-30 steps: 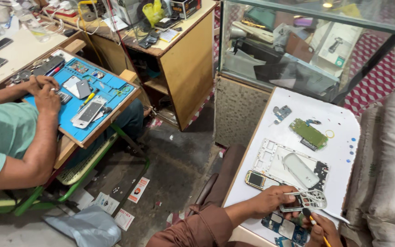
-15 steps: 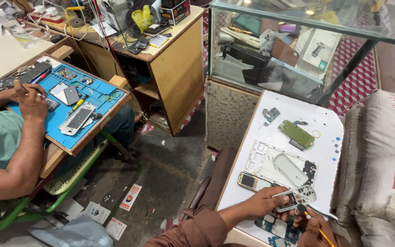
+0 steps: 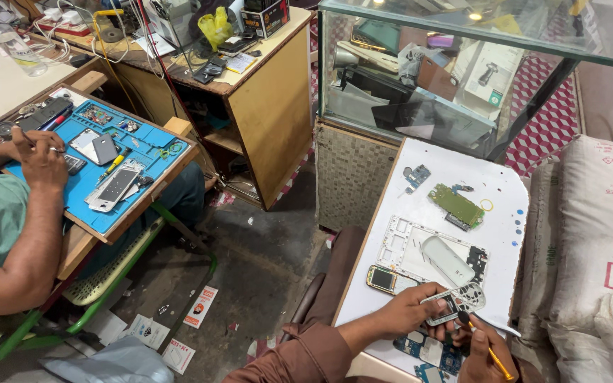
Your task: The person sits at a workbench and assembles a mobile phone, pressing the keypad into the phone housing by hand and using a small pen-like tool to help seat components. Disassembled phone parts, circuit boards and housings lie on the white board in front of them.
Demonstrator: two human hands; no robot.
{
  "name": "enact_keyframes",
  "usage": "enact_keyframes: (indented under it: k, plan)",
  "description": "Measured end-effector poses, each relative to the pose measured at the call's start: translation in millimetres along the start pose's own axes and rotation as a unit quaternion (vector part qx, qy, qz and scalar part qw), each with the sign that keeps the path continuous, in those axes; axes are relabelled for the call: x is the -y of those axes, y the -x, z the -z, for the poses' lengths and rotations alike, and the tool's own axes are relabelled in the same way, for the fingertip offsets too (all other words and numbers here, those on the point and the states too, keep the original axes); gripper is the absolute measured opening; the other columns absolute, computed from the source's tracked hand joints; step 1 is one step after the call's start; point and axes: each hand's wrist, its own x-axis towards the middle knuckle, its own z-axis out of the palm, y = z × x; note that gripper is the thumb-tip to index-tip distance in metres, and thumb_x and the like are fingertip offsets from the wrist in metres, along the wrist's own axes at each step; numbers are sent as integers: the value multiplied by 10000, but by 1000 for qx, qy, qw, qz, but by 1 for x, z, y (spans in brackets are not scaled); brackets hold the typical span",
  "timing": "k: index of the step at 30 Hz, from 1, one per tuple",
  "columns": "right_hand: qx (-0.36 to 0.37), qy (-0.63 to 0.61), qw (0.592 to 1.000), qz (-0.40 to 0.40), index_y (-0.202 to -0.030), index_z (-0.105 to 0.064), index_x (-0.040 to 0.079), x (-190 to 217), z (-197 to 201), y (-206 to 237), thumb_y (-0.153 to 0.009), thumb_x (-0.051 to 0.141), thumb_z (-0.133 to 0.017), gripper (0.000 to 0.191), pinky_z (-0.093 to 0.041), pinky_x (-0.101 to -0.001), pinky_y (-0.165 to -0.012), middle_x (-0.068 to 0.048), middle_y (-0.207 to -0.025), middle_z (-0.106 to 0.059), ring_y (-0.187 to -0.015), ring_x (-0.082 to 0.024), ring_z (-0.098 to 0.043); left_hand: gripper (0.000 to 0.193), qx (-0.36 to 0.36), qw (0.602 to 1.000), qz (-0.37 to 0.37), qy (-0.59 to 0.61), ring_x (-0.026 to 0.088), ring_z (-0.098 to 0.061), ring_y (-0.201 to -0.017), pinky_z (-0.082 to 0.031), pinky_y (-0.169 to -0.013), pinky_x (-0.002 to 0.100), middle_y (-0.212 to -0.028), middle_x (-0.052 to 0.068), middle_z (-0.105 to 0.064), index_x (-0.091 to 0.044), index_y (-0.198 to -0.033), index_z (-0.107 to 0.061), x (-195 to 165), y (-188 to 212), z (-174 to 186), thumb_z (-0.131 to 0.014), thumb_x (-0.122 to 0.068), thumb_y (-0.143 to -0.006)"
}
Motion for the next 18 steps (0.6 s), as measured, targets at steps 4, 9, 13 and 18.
enact_keyframes:
  k: [4, 9, 13, 18]
  plan:
    - [-11, -3, 1000, 23, -1209, -610, -159, -1, -1, 2, -1133, 156, -561, 328, -541, -380, -780, -263, -987, -685, -820, -236, -647, 305, 8, 1000, -4, -9, 104, -635, -782, -522, -683, 240, -940, 53, -673, -1, -1316, -557, -5, 0, 0, -483, -262, -1175]
    - [-5, -23, 1000, 9, -1261, -598, -154, -9, 6, -5, -1118, 125, -543, 318, -552, -385, -774, -280, -1026, -675, -836, -259, -653, 306, 5, 1000, 4, -28, 95, -626, -779, -512, -687, 234, -930, 41, -669, -11, -1326, -584, -8, -3, 0, -509, -256, -1159]
    - [-7, -32, 999, 25, -1224, -601, -175, -14, 9, -2, -1121, 105, -549, 303, -550, -383, -803, -286, -1004, -678, -791, -250, -645, 308, 5, 999, -1, -32, 90, -625, -779, -509, -683, 230, -941, 34, -669, -6, -1312, -585, -5, -4, 1, -494, -264, -1170]
    - [-17, -61, 998, -8, -1255, -604, -173, -16, 11, 1, -1117, 155, -562, 359, -535, -410, -828, -294, -1022, -687, -807, -258, -643, 323, 4, 1000, 3, -13, 88, -622, -788, -509, -684, 228, -960, 33, -663, -10, -1323, -589, 0, -7, 4, -490, -281, -1176]
